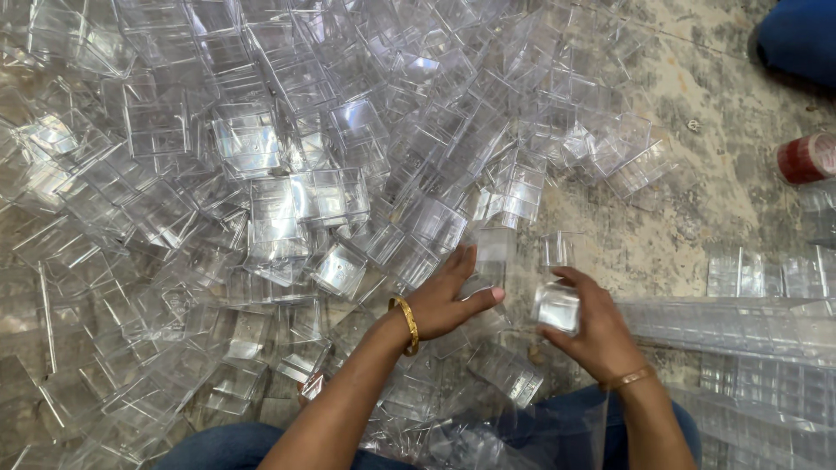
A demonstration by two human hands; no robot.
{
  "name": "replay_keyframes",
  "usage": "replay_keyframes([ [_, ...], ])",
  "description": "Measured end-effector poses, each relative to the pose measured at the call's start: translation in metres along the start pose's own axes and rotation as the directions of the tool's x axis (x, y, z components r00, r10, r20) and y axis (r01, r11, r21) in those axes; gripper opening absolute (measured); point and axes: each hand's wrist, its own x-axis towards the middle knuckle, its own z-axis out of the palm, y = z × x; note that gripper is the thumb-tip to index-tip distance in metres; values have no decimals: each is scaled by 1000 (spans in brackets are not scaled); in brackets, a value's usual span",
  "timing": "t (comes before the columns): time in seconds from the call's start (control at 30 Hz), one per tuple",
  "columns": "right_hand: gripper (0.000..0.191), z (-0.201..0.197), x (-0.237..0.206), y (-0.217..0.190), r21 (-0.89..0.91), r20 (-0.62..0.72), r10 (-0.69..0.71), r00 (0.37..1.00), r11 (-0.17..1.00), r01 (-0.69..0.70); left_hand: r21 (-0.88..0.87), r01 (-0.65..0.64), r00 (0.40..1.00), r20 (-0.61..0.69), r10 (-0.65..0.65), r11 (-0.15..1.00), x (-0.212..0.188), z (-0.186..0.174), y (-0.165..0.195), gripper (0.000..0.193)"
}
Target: The person sits on the floor and repeatedly picks up small clear plastic containers, snaps them together into a longer stack, and places the assembled stack aside. The person handles the containers one at a time from a large pile on the floor.
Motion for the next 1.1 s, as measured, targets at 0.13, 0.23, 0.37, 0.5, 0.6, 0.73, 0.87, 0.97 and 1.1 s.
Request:
replay_keyframes([
  [0.13,82,-12,-8,-10,-54,-10,43,999,998,-44,-91,112,993,56,-107,990,-5,-5,12,109],
  [0.23,79,-14,-9,-26,174,48,-129,991,978,119,-277,218,974,130,-188,936,-10,-11,25,113],
  [0.37,80,-14,2,-49,239,91,-294,951,934,266,-306,185,971,206,-125,934,-16,-15,36,115],
  [0.5,89,-18,7,-62,132,368,25,929,988,-79,-265,153,958,275,-77,952,-16,-16,34,117],
  [0.6,101,-15,8,-64,218,382,-23,924,974,-66,-325,171,955,286,-76,930,-16,-15,34,115],
  [0.73,110,-12,7,-58,539,159,-306,939,824,177,-492,227,942,330,-61,841,-16,-20,37,96],
  [0.87,99,-15,-1,-55,667,241,-165,957,744,-40,-793,237,952,305,28,562,-19,-23,42,84],
  [0.97,95,-9,-6,-58,518,280,-245,928,853,69,-815,223,963,268,7,535,-20,-29,39,75],
  [1.1,86,-14,-2,-37,446,251,211,945,841,-306,-815,165,978,208,14,556,-17,-25,38,63],
])
